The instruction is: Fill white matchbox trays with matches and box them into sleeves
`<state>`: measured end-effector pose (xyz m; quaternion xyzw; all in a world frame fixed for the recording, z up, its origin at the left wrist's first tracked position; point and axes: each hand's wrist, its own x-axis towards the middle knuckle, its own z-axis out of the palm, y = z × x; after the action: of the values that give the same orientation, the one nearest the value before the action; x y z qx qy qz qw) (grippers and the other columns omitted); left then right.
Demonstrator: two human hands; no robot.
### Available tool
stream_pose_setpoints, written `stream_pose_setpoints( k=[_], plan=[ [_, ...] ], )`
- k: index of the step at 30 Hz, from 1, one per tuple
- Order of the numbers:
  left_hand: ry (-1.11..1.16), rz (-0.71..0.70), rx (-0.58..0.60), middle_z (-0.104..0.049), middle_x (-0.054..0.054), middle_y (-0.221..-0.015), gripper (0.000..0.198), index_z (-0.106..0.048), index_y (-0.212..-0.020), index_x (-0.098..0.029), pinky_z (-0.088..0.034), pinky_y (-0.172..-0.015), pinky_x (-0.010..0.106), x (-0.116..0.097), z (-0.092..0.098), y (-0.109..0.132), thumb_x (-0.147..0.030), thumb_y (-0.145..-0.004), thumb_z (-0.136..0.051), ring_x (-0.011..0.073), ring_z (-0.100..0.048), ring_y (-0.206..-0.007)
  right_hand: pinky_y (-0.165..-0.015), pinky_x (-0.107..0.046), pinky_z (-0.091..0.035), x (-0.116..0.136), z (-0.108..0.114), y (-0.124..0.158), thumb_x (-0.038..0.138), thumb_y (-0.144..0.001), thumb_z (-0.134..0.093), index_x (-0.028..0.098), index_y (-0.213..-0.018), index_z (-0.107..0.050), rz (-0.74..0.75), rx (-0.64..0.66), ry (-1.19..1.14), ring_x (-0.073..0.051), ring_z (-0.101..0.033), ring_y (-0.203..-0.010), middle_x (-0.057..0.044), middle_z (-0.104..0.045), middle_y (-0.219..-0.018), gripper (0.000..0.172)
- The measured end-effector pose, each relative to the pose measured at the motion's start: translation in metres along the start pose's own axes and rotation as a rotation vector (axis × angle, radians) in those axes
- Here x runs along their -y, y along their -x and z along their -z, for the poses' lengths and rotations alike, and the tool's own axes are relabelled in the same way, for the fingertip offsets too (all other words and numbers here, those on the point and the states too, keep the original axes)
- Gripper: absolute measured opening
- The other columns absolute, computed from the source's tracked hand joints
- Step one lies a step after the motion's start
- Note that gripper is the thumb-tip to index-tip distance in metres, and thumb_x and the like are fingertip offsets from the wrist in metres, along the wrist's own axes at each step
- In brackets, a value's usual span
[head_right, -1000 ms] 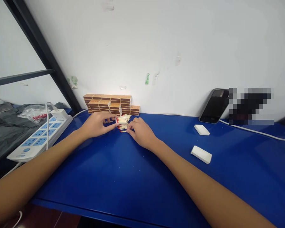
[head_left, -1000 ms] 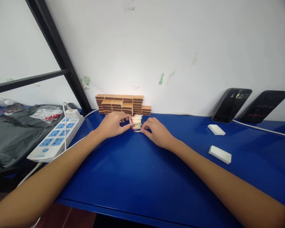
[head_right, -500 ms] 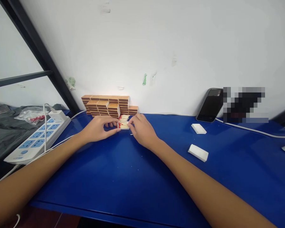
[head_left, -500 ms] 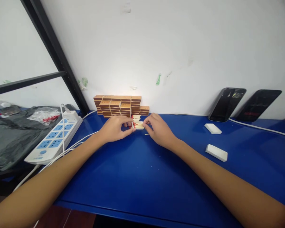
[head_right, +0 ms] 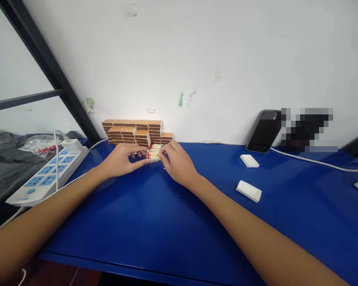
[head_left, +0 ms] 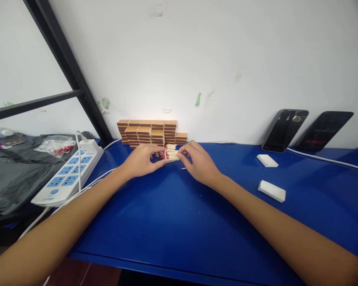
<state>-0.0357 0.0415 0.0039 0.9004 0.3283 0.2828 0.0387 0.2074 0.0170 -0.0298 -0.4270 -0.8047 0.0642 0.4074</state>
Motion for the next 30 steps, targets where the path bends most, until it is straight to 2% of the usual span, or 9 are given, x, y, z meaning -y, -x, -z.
stream_pose_setpoints(
  k=[3,11,18,25,30],
  plan=[
    [-0.001,0.015,-0.014,-0.077,0.003,-0.091,0.028,-0.075,-0.11,-0.021,-0.053,-0.069,0.028,0.004,0.004,-0.001,-0.042,-0.092,-0.07,0.0175,-0.07,-0.078,-0.087,-0.039,-0.052,-0.001,0.0,0.0,0.021,-0.1,-0.056,0.021,-0.099,-0.066,-0.028,-0.027,0.002,-0.024,-0.061,-0.098,-0.008,-0.062,-0.103,0.01],
    [-0.007,0.009,-0.014,-0.077,0.004,-0.09,0.027,-0.077,-0.105,-0.021,-0.053,-0.068,0.027,0.005,0.001,0.0,-0.044,-0.092,-0.07,0.0176,-0.07,-0.077,-0.083,-0.038,-0.053,0.002,-0.004,0.003,0.022,-0.101,-0.053,0.022,-0.104,-0.076,0.042,-0.044,0.024,-0.023,-0.062,-0.094,-0.009,-0.063,-0.101,0.023],
    [-0.048,0.037,-0.041,-0.077,0.002,-0.089,0.026,-0.077,-0.104,-0.022,-0.05,-0.068,0.027,0.013,0.006,-0.001,-0.044,-0.092,-0.069,0.0167,-0.07,-0.076,-0.083,-0.037,-0.053,0.0,-0.004,0.003,0.024,-0.103,-0.054,0.022,-0.115,-0.074,0.07,-0.034,0.015,-0.022,-0.062,-0.094,-0.009,-0.061,-0.104,0.023],
    [-0.082,0.076,-0.029,-0.076,0.001,-0.089,0.026,-0.076,-0.101,-0.022,-0.049,-0.067,0.026,0.019,0.009,-0.001,-0.045,-0.092,-0.068,0.0167,-0.069,-0.076,-0.089,-0.041,-0.052,-0.007,-0.013,0.002,0.022,-0.102,-0.057,0.021,-0.109,-0.077,0.086,0.164,0.024,-0.025,-0.059,-0.1,-0.01,-0.064,-0.104,0.022],
    [-0.095,0.08,-0.029,-0.077,0.002,-0.09,0.027,-0.077,-0.102,-0.022,-0.048,-0.067,0.026,0.017,0.009,-0.001,-0.046,-0.092,-0.068,0.0168,-0.069,-0.076,-0.088,-0.043,-0.052,-0.006,-0.015,0.003,0.019,-0.102,-0.056,0.02,-0.111,-0.077,0.072,0.203,0.056,-0.025,-0.057,-0.099,-0.01,-0.063,-0.104,0.024]
  ],
)
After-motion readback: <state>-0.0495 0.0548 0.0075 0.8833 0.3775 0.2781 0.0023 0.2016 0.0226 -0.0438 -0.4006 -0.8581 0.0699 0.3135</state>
